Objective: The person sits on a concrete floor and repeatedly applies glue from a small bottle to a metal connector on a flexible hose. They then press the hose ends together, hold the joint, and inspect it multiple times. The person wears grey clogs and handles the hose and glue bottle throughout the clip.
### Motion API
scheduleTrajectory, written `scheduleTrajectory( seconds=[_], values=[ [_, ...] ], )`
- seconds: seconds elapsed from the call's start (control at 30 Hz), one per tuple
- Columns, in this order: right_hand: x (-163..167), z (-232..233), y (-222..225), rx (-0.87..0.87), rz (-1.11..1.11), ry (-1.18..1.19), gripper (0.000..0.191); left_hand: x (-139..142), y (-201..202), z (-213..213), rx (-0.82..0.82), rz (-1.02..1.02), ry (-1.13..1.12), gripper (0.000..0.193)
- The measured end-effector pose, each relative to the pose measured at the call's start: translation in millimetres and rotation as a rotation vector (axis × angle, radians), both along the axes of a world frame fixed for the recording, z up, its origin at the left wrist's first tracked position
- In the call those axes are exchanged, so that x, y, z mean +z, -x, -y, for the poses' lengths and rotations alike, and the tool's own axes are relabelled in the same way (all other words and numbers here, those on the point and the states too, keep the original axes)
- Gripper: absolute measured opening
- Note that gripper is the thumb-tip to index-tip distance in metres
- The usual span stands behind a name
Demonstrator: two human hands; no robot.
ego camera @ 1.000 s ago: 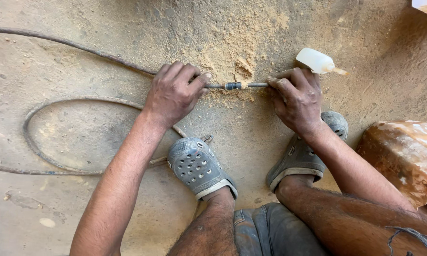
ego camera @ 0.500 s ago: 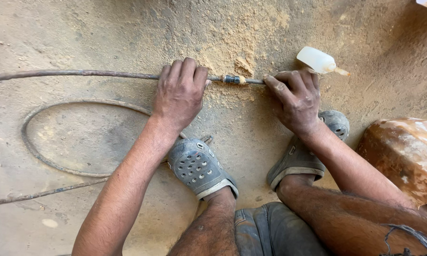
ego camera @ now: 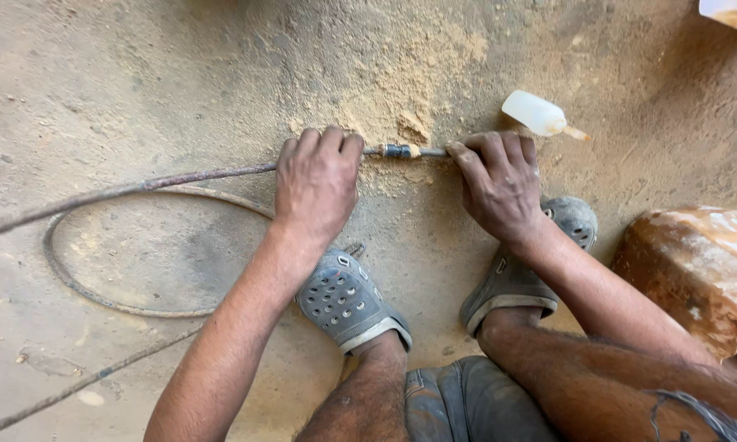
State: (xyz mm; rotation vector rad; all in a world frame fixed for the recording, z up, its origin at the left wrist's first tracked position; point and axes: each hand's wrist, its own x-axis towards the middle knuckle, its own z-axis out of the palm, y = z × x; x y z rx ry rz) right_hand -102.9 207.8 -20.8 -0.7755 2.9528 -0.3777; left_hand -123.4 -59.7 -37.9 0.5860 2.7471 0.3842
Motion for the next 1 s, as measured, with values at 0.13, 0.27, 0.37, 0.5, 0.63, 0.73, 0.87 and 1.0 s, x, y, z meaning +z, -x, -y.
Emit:
scheduleTrajectory(
  seconds=[0.13,0.27,0.37,0.5,0.63,0.73,0.87,1.0],
  values=[
    [6.7,4.3,-0.8,-0.069,0.052,0.101,0.015,2.9,-12.4,3.4,-0.031,-0.213,-0.006,0.009],
    [4.9,8.0,5.4,-0.016,0.030,0.127,0.011,-6.4,-11.8,6.3,-0.019,-0.370,-0.060,0.002],
    [1.9,7.7,8.0,-0.027,0.044,0.103,0.007,-15.4,-7.2,8.5,-0.075,-0.446,-0.048,0.008],
    [-0.3,6.4,10.9,-0.089,0.131,0.097,0.008,-23.6,-3.8,10.9,-0.142,-0.418,-0.095,0.009],
    [1.1,6.1,13.1,-0.014,0.177,0.137,0.014,-28.7,-2.0,14.4,-0.157,-0.367,-0.134,0.009],
    [2.7,6.5,14.3,-0.031,0.207,0.138,0.011,-31.0,-1.0,16.1,-0.165,-0.351,-0.138,0.010],
    [3.4,9.3,13.0,0.007,0.175,0.060,0.013,-29.7,-0.7,16.1,-0.178,-0.310,-0.137,0.009],
    [1.3,13.1,11.1,0.037,0.172,-0.081,0.010,-26.3,6.9,15.7,-0.187,-0.255,-0.132,0.011]
  ],
)
